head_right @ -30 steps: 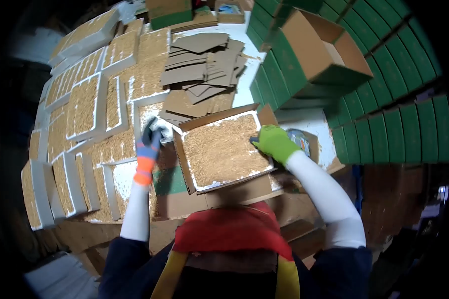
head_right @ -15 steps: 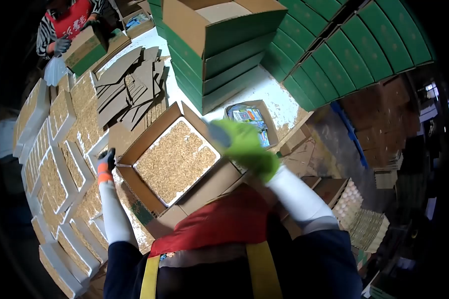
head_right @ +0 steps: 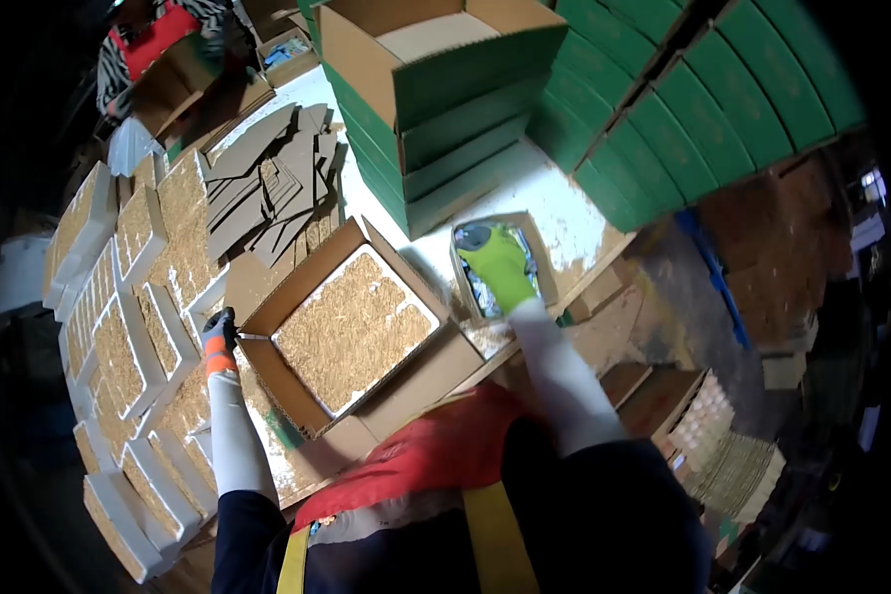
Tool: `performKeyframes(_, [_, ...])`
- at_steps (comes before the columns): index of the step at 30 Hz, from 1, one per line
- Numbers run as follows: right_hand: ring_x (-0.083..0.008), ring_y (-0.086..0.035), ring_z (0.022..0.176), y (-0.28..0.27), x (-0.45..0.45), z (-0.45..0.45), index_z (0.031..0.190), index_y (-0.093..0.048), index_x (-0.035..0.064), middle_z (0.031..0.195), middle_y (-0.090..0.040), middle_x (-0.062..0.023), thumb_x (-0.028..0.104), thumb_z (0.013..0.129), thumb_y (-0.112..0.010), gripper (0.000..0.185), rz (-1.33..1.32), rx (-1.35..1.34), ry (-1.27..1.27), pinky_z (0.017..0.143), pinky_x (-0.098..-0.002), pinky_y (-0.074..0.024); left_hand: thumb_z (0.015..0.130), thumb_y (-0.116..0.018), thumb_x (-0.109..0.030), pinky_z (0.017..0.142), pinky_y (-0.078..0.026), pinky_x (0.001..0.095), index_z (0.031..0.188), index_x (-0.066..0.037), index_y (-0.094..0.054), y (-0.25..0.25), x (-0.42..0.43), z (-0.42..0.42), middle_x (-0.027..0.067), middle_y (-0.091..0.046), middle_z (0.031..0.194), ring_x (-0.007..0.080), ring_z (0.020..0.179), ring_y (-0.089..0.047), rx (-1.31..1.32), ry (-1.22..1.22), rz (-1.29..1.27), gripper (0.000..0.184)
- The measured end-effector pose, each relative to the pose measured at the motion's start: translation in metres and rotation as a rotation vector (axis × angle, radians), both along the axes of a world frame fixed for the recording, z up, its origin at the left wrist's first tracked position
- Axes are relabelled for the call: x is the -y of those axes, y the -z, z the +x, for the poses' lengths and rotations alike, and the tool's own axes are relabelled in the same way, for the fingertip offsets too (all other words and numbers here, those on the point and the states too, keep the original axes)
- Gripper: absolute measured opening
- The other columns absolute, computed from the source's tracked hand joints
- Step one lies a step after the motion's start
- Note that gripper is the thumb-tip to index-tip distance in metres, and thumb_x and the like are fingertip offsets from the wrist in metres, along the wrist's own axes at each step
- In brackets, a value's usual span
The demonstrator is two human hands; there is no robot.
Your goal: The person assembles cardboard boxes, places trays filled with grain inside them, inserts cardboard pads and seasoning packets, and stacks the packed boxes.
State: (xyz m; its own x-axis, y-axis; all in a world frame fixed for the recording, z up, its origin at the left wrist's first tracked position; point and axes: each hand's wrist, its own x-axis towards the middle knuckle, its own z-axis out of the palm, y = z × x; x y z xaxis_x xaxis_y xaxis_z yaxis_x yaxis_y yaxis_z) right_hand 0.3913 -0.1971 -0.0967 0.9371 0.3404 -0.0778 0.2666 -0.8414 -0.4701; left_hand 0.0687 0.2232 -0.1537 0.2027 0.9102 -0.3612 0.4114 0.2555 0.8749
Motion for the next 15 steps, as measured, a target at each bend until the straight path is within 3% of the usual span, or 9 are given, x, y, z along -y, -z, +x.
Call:
performKeyframes(2, [-0.0285,-0.062,0.095,-0.016,0.011,-0.002,0.109,-0.063,0.0054,0.106,-0.064,-0.0146,0.037,0.077,-0.071,0.046,0.030,0.140,-0.045,0.084,-0.0384,-0.0499,0.080,-0.073,-0.021,0.044,-0.036,0.0221,0.089,-0.010,-0.066,-0.005,-0.004,-0.001,-0.0009,-0.058,0.064,0.0098,0.049,-0.049,0.179,0.025,-0.005,0.016])
performKeyframes(4, [-0.0174,-0.065,0.079,-0.022,0.033,0.002,0.108,-0.064,0.0040,0.093,-0.066,-0.0073,0.019,0.080,-0.071,0.033,0.988,-0.796,0.056,0.067,-0.0304,-0.0540,0.083,-0.069,-0.022,0.044,-0.034,0.0212,0.087,-0.010,-0.066,-0.026,0.010,-0.007,-0.0020,-0.057,0.064,0.0077,0.052,-0.049,0.238,-0.005,0.068,0.012])
performKeyframes(5, [-0.0093,-0.062,0.069,-0.028,0.043,0.005,0.107,-0.063,0.0022,0.086,-0.065,-0.0031,0.007,0.082,-0.068,0.026,1.108,-0.890,0.093,0.058,-0.0220,-0.0524,0.084,-0.068,-0.023,0.044,-0.034,0.0210,0.087,-0.011,-0.066,-0.029,0.009,-0.012,-0.0020,-0.057,0.064,0.0077,0.052,-0.048,0.189,-0.037,0.102,0.012])
performKeyframes(6, [-0.0106,-0.062,0.065,-0.020,0.051,0.008,0.108,-0.063,0.0019,0.085,-0.066,-0.0047,0.009,0.082,-0.067,0.027,1.192,-0.938,0.159,0.058,-0.0227,-0.0531,0.084,-0.067,-0.024,0.045,-0.034,0.0208,0.086,-0.012,-0.065,-0.029,0.002,-0.020,-0.0019,-0.057,0.065,0.0077,0.052,-0.048,0.141,-0.066,0.134,0.012])
performKeyframes(10, [-0.0110,-0.062,0.064,-0.029,0.061,0.007,0.101,-0.064,0.0003,0.084,-0.066,-0.0052,0.006,0.079,-0.070,0.023,0.973,-0.794,0.163,0.059,-0.0237,-0.0533,0.085,-0.065,-0.023,0.046,-0.041,0.0290,0.091,-0.007,-0.066,-0.036,-0.024,-0.060,0.0011,-0.060,0.069,0.0138,0.056,-0.055,0.080,-0.121,0.045,0.017])
performKeyframes(12, [-0.0117,-0.062,0.064,-0.030,0.060,0.007,0.099,-0.065,-0.0002,0.084,-0.066,-0.0054,0.005,0.078,-0.070,0.022,0.923,-0.743,0.169,0.060,-0.0249,-0.0531,0.084,-0.067,-0.020,0.056,-0.046,0.0309,0.098,-0.005,-0.067,0.009,-0.078,-0.116,0.0054,-0.065,0.079,0.0186,0.065,-0.059,0.144,-0.039,0.161,0.020])
performKeyframes(13, [-0.0125,-0.063,0.065,-0.029,0.058,0.008,0.096,-0.065,-0.0007,0.084,-0.067,-0.0061,0.004,0.076,-0.071,0.021,0.818,-0.544,0.075,0.060,-0.0259,-0.0526,0.084,-0.068,-0.018,0.060,-0.048,0.0308,0.099,-0.005,-0.067,0.041,-0.117,-0.151,0.0061,-0.066,0.083,0.0191,0.069,-0.060,0.138,0.051,0.284,0.020])
performKeyframes(14, [-0.0132,-0.064,0.066,-0.027,0.058,0.009,0.094,-0.065,-0.0011,0.085,-0.067,-0.0068,0.004,0.075,-0.072,0.021,0.708,-0.348,-0.016,0.061,-0.0270,-0.0521,0.085,-0.067,-0.018,0.063,-0.049,0.0303,0.099,-0.006,-0.066,0.011,-0.099,-0.154,0.0047,-0.066,0.083,0.0191,0.071,-0.060,0.337,-0.195,0.082,0.019])
performKeyframes(15, [-0.0171,-0.065,0.069,-0.021,0.062,0.014,0.098,-0.064,0.0007,0.087,-0.068,-0.0088,0.006,0.072,-0.074,0.029,0.632,-0.287,-0.028,0.064,-0.0304,-0.0513,0.085,-0.067,-0.017,0.062,-0.049,0.0299,0.098,-0.007,-0.064,0.009,-0.106,-0.175,0.0035,-0.066,0.082,0.0179,0.070,-0.060,0.393,-0.183,0.149,0.017])
